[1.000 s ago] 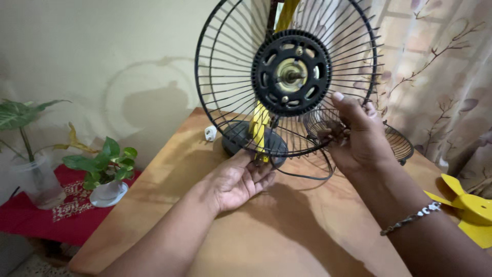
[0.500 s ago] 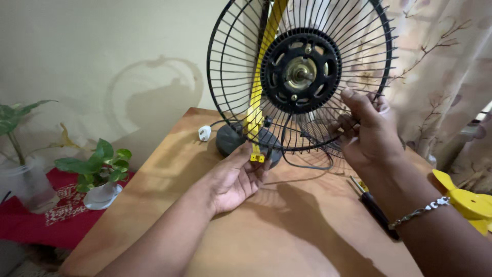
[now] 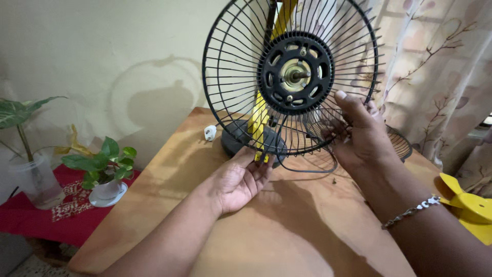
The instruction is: The person attaches the front wire cage to a yellow table fan using a screwdriver. They align the cage, insert screws into the yellow plastic brackets, and tighten them to secure the cage in place.
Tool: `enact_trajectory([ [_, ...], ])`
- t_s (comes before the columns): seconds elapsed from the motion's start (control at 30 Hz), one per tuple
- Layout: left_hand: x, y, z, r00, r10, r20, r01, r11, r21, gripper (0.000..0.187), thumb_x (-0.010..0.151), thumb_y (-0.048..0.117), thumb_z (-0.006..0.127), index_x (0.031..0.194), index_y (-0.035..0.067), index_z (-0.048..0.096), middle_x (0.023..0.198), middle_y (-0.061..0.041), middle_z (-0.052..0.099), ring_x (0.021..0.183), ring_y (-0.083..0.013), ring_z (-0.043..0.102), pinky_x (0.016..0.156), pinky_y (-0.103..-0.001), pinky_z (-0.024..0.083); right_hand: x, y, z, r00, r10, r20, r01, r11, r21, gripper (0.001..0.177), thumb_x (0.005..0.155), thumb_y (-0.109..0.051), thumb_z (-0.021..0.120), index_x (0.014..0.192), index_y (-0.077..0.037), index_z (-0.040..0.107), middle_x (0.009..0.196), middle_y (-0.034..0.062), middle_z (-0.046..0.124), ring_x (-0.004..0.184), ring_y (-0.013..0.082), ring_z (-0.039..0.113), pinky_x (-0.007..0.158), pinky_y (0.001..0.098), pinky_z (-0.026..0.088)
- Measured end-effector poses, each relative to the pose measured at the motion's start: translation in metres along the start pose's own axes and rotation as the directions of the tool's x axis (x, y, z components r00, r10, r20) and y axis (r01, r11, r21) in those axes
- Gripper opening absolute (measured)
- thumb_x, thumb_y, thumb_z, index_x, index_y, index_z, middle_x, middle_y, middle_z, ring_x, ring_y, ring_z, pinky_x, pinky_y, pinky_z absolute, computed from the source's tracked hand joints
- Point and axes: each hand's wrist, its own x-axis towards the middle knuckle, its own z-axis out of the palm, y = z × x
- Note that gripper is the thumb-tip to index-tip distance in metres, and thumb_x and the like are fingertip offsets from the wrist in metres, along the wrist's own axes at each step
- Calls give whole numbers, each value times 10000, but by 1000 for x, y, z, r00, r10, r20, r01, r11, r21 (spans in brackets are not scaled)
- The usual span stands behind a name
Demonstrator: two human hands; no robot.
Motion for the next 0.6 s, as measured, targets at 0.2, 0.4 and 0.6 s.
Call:
enact_trajectory([
  [0.2, 2, 0, -3, 1000, 14, -27, -13, 999, 38, 174, 978, 126, 613, 1138, 153, 675, 1030, -30, 735, 950, -150, 709, 836, -308, 604, -1, 2, 5, 998, 18, -56, -20, 999, -31, 331, 845, -170, 789, 1014, -191, 504, 871, -22, 576, 683, 121, 543, 598, 357, 494],
  [0.4, 5, -2, -3, 1000, 25, -19, -22, 992, 127, 182, 1012, 107, 568, 1162, 97, 671, 1031, -37, 740, 949, -154, 715, 832, -307, 604, 7, 1, 6, 1000, 21, -1, -21, 998, -64, 305, 864, -151, 774, 1008, -169, 506, 845, -17, 578, 632, 115, 498, 567, 336, 467],
  [0.6, 7, 0, -5, 999, -10, -51, 18, 987, 159, 178, 1026, 139, 528, 1144, 106, 656, 1021, -37, 730, 943, -158, 714, 825, -339, 586, 17, 5, 4, 998, 52, 20, -50, 996, -71, 277, 875, -145, 767, 1008, -153, 524, 841, -7, 585, 647, 114, 521, 567, 338, 480],
])
